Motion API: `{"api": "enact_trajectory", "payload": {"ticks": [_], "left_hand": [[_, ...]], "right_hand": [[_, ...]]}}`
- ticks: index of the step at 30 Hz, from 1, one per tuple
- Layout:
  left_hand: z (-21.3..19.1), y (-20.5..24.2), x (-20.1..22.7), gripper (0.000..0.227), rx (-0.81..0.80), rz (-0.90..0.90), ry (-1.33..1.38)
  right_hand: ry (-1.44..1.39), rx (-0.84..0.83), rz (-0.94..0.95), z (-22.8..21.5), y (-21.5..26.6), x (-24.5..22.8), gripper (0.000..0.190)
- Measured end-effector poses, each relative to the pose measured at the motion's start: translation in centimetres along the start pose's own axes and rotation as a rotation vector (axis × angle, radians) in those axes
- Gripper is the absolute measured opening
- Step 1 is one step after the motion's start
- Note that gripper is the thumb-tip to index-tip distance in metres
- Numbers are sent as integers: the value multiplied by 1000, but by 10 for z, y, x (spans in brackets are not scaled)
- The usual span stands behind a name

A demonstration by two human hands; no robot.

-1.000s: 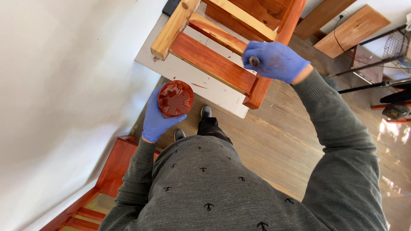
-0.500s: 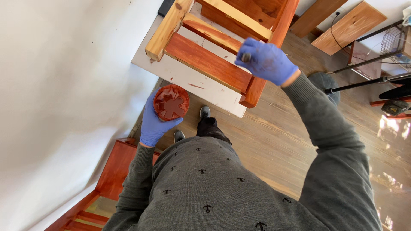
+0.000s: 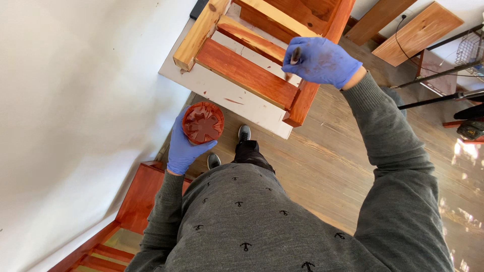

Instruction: The person applies reddish-brown stain to a wooden chair frame using a paintbrush. They repeatedly dip the brush into a small container and brush the stain onto the chair's legs and slats, working methodically across the structure.

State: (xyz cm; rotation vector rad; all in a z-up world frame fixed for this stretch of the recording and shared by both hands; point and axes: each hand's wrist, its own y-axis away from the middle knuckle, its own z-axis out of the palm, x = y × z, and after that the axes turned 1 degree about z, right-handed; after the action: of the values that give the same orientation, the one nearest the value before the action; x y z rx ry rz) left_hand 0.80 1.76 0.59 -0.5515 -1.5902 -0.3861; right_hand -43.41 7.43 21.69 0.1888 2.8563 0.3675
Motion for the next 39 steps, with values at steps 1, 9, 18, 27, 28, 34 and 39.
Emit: {"api": "enact_trajectory", "payload": {"ticks": [1,9,18,27,28,34,39], "left_hand": [[0,0,-1,118,2,-13,-9],[-1,4,1,118,18,-21,-25],[-9,18,3,119,83,-41,-30],[-16,21,-6,118,119,-16,-17],[-17,21,-6,119,111,-18,-21],[-17,19,-2,121,108,-6,-33],[-17,18,-18,125,128,-19,-39]], "right_hand": [[-102,72,-140,3,-3,8,12],[-469,146,-222,3,-43,-6,11],[-258,11,-142,-42,-56,-43,15],[-333,16,-202,-22,-79,-20,33],[-292,150,-344,-16,-86,-14,17],[-150,386,-465,-21,-98,-6,17],[-117,-31,-100,-31,-91,-40,18]]}}
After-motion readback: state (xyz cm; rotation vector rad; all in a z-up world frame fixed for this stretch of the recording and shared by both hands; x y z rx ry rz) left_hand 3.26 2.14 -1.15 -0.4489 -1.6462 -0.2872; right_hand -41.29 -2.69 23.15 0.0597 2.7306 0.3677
